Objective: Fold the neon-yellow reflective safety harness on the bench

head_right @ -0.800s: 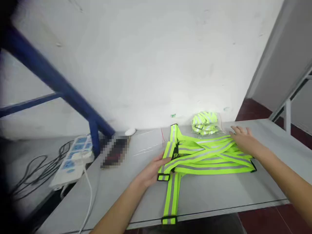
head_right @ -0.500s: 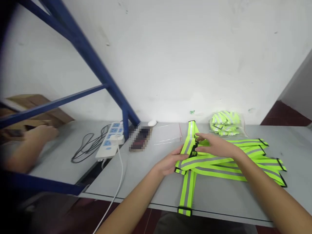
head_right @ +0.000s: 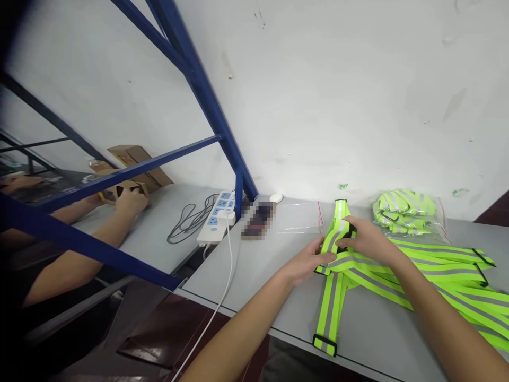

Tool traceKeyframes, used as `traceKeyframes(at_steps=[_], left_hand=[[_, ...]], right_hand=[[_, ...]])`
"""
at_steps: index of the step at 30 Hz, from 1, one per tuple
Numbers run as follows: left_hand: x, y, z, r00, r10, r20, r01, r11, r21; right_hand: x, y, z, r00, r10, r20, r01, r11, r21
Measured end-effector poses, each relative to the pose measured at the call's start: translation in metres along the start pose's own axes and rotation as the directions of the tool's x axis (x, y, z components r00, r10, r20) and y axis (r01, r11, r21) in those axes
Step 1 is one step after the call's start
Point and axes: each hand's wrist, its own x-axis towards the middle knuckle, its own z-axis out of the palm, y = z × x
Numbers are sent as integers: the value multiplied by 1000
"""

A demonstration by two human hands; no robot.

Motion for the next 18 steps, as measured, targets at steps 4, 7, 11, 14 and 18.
traceKeyframes(at_steps=[4,7,11,14,18], left_hand=[[0,-4,-2,997,-19,77,30,988,-150],[2,-7,-2,999,-28,44,39,960,-277],[7,-9,-4,1000,2,0,-2,933,-361],[10,-11,-5,999,-14,-40,-4,911,-412],[11,-14,-7,997,-66,-35,42,883,-467]], right_hand=[[7,6,11,997,-58,-42,54,994,-92],[1,4,27,944,-208,-256,113,933,-342],[-26,-7,52,855,-456,-246,246,775,-582],[-43,-9,69,825,-561,-68,371,629,-684],[-45,4,80,795,-607,23,402,496,-769]])
